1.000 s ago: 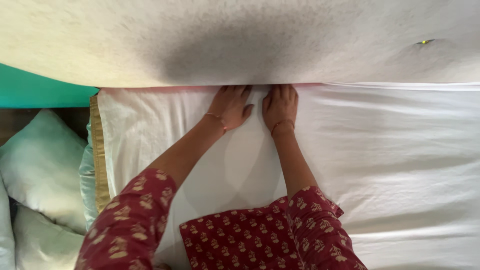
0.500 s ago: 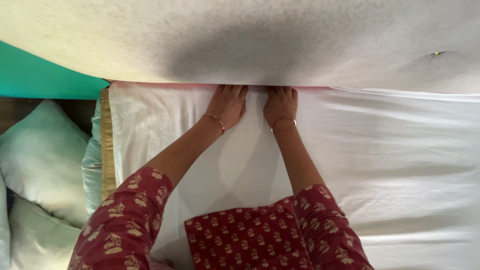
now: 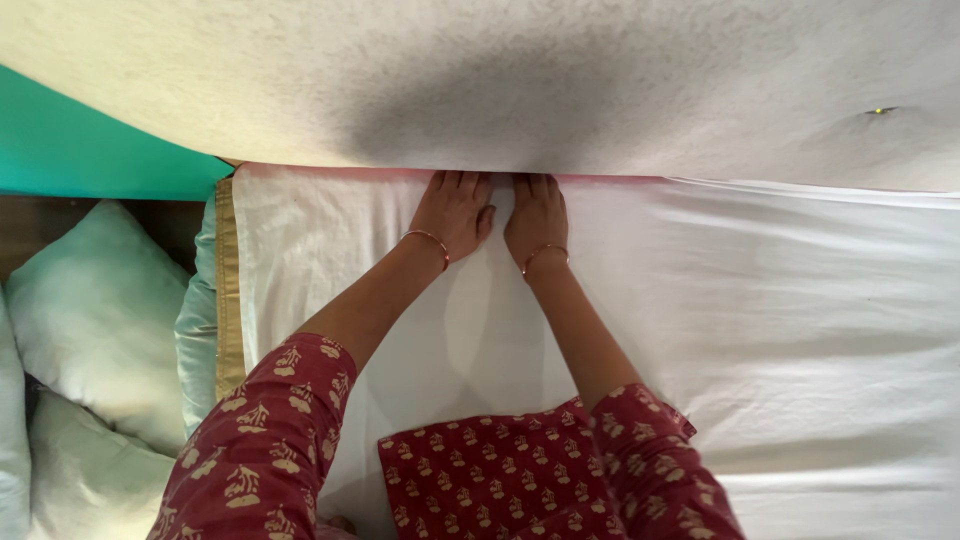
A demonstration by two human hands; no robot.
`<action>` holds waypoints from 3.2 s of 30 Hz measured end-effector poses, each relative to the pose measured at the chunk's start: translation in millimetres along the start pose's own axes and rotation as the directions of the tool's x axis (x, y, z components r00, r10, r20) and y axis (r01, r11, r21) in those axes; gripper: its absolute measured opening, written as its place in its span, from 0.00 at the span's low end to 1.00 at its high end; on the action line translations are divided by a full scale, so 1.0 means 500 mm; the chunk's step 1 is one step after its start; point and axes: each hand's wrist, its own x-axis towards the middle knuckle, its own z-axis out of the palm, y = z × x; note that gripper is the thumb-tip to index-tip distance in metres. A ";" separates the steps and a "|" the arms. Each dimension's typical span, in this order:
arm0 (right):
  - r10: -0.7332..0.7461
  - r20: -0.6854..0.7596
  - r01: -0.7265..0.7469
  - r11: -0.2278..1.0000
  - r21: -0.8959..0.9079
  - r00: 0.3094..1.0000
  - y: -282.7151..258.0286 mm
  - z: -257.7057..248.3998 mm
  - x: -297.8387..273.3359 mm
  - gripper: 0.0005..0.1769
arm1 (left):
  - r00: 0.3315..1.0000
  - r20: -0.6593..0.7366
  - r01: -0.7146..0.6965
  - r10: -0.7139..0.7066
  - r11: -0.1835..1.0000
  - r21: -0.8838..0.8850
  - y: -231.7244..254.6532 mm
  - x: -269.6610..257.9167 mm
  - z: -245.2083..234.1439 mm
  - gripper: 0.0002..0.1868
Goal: The person is making a bed by tucking a white sheet under the mattress. They start at the foot of the bed and move to the sides, smoothing the fabric and ensuring it is tight against the mattress.
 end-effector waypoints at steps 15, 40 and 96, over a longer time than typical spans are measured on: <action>0.147 -0.030 -0.147 0.989 -0.012 0.989 -0.029 0.001 0.000 0.30 | 0.980 -0.198 -0.014 0.005 0.999 -0.042 -0.130 -0.087 -0.018 0.26; 0.023 -0.089 -0.025 0.999 -0.029 0.996 -0.142 0.015 0.019 0.30 | 0.996 -0.087 0.024 -0.031 0.997 -0.076 -0.186 -0.107 0.008 0.31; -0.076 0.000 0.076 0.997 -0.014 0.997 -0.244 0.068 0.031 0.34 | 0.978 -0.167 0.132 -0.126 0.991 0.024 -0.285 -0.204 0.013 0.36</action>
